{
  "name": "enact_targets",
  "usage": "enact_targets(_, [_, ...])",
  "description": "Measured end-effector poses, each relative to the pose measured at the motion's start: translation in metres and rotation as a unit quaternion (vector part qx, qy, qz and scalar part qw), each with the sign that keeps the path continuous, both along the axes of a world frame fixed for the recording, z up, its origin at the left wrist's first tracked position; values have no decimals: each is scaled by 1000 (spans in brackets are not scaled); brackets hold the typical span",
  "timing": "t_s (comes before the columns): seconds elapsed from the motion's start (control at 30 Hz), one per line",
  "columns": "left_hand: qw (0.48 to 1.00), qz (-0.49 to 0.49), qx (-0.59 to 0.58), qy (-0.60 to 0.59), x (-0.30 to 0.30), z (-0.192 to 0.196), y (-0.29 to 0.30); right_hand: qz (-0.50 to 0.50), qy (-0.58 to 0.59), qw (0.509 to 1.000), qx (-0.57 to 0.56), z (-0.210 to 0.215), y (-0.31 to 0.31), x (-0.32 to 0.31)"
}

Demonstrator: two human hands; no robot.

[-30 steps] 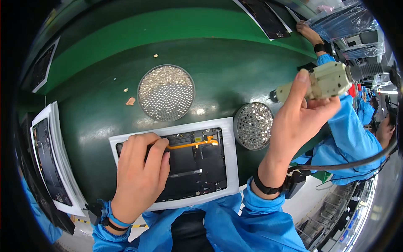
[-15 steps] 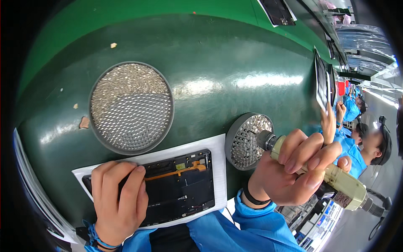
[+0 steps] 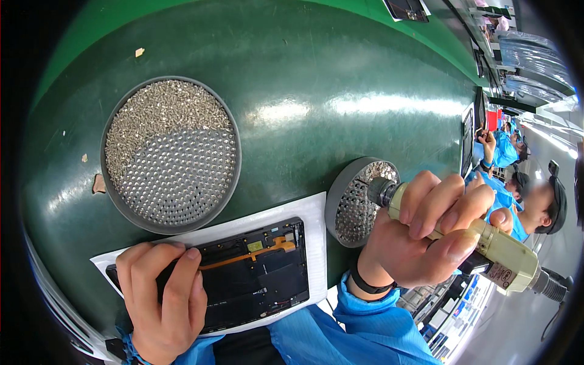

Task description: The person assembles tablet devices by placing a circuit board, battery, and casing into a tablet chassis, then securing the components with screws using an electric screwdriver.

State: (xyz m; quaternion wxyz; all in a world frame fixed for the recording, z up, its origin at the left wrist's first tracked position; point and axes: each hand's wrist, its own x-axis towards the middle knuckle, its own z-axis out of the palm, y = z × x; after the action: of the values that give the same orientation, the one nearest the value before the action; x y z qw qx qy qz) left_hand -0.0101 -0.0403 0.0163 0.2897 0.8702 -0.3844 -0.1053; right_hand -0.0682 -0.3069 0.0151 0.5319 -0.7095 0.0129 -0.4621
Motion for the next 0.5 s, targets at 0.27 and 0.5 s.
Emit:
enact_targets(0.27, [1000,-6,-4,17,-1,-6,6,-41,-5,999,-21,-1,9,7])
enact_targets(0.5, [1000,-14,-8,-24,3,-6,7,-2,-26,1000,-3,-1,11,4])
